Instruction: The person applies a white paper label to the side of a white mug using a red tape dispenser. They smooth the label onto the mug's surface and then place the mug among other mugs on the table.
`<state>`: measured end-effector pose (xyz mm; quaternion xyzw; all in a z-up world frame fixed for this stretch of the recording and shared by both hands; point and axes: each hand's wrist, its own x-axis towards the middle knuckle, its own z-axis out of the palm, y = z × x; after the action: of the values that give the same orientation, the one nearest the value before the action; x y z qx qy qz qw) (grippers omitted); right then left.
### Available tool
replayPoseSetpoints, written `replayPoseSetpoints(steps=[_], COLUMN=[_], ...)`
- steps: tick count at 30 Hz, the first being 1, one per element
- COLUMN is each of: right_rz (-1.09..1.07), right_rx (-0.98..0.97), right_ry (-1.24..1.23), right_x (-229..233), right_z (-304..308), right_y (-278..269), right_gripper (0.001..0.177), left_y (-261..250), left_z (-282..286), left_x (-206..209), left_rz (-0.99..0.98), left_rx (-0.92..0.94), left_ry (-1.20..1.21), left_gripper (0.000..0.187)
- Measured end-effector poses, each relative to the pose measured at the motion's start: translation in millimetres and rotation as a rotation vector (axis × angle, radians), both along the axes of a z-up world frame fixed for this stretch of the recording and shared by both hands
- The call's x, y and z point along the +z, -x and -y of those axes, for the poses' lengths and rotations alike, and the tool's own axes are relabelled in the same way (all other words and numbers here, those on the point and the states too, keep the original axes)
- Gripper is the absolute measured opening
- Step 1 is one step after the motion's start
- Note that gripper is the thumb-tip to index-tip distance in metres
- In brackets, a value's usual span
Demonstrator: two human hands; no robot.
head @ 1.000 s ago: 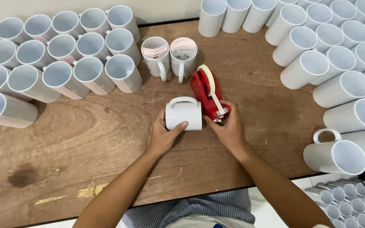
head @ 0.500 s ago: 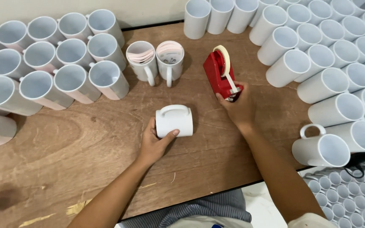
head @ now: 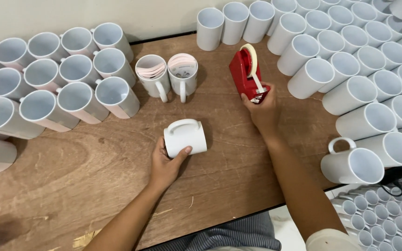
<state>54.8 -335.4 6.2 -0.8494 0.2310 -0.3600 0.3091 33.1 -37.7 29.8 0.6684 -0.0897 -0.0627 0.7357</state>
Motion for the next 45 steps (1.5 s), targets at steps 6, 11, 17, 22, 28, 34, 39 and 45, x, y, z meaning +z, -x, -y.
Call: replayPoseSetpoints(steps=[6,11,17,22,28,34,39,45], right_rz=[0.068,0.114,0.282,0.546,0.33,0.053,-0.108,-0.381], right_rx=[0.078,0.121,0.253,0.387,0.833,0.847,0.938,0.955], right_ry=[-0.035,-0.013,0.15,0.401,0.349,0.616,0.715,0.589], right_x=[7,3,16,32,85,98,105,113], right_z=[-2,1,-8,-33,-112,-132,-136,-144], right_y=[-4,-5,9,7,-52,-116,-132,-149], right_gripper=[0.059,0.065,0.08,0.036,0.014,0.009,0.015,0.028], left_y=[2,3,3,1,1,-1,0,1], left_z=[1,5,5,5,3,3,2,0], left_x=[-8,2,2,-2,-9,-9,-14,-12], left_rz=[-0.002,0.001,0.01,0.015,-0.013,-0.031,-0.085,-0.109], left_rx=[0.012,0.008,0.024,0.034,0.027,0.071,0.038,0.022], left_ry=[0.015,0.036,0.067,0.099,0.167,0.23,0.169,0.162], left_gripper=[0.038,0.036,0.036,0.036,0.037,0.038,0.042,0.049])
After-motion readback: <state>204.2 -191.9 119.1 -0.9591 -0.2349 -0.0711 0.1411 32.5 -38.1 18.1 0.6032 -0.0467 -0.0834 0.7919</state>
